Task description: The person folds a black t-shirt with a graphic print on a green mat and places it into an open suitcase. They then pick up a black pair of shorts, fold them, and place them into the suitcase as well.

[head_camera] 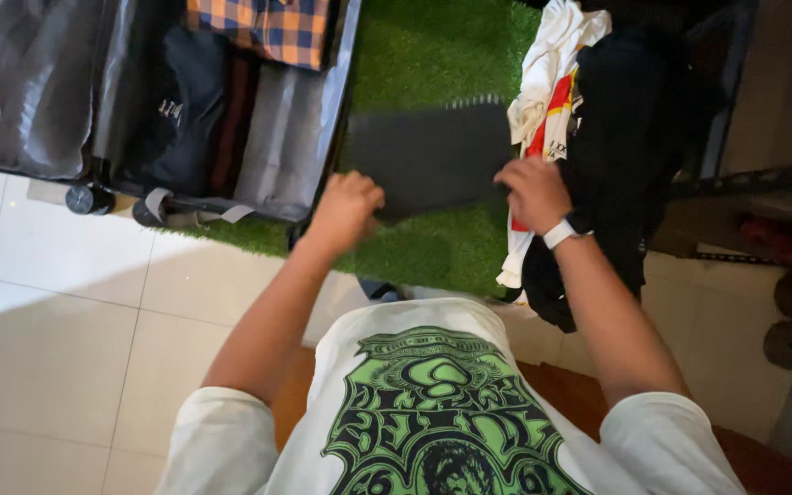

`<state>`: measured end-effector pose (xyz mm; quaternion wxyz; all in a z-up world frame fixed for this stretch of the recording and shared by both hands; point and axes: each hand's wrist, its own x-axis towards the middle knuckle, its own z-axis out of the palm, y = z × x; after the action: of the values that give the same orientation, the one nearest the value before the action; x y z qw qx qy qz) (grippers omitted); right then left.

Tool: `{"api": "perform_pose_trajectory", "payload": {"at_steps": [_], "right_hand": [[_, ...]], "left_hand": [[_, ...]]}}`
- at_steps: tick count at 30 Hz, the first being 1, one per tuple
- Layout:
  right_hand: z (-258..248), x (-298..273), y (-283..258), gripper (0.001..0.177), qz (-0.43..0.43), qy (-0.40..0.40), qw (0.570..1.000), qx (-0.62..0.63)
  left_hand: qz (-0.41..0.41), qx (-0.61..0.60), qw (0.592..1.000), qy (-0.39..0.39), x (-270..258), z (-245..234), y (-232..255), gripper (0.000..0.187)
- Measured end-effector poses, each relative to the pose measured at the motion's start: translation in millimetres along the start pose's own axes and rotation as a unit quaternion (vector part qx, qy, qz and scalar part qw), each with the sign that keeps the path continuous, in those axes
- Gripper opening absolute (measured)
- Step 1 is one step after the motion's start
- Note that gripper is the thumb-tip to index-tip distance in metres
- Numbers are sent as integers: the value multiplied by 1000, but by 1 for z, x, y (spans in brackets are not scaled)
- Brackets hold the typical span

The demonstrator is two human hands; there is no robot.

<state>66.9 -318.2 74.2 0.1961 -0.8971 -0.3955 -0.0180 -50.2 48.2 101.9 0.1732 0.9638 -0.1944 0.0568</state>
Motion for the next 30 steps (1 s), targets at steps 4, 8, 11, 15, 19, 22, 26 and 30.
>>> {"api": "perform_pose_trajectory", "payload": {"at_steps": [4,8,11,15,19,22,26,30], "right_hand": [[57,-26,-3,28,-18,-131,988,-76],[74,-42,-7,23,-88,-111,986,-90],[78,-41,4,27,-87,-177,979,-51],[86,-35,24,26,-82,-223,971,20],[83,-33,51,23,-140,-246,957,59],[74,-28,70,25,-108,-314,936,119],[49,-13,100,20,-71,-311,887,334],[4,32,91,20,49,-221,861,456]], "left_hand": [[-11,76,989,-127,-31,74,12,16],[12,68,995,-79,-56,105,28,18],[-81,57,976,-196,-53,111,30,21],[-121,25,974,-189,-55,104,35,15],[-147,23,956,-252,-55,94,47,20],[-173,-55,948,-261,-54,86,59,22],[-274,-249,902,-221,-65,64,75,31],[-252,-436,864,-16,-82,24,82,24]]}}
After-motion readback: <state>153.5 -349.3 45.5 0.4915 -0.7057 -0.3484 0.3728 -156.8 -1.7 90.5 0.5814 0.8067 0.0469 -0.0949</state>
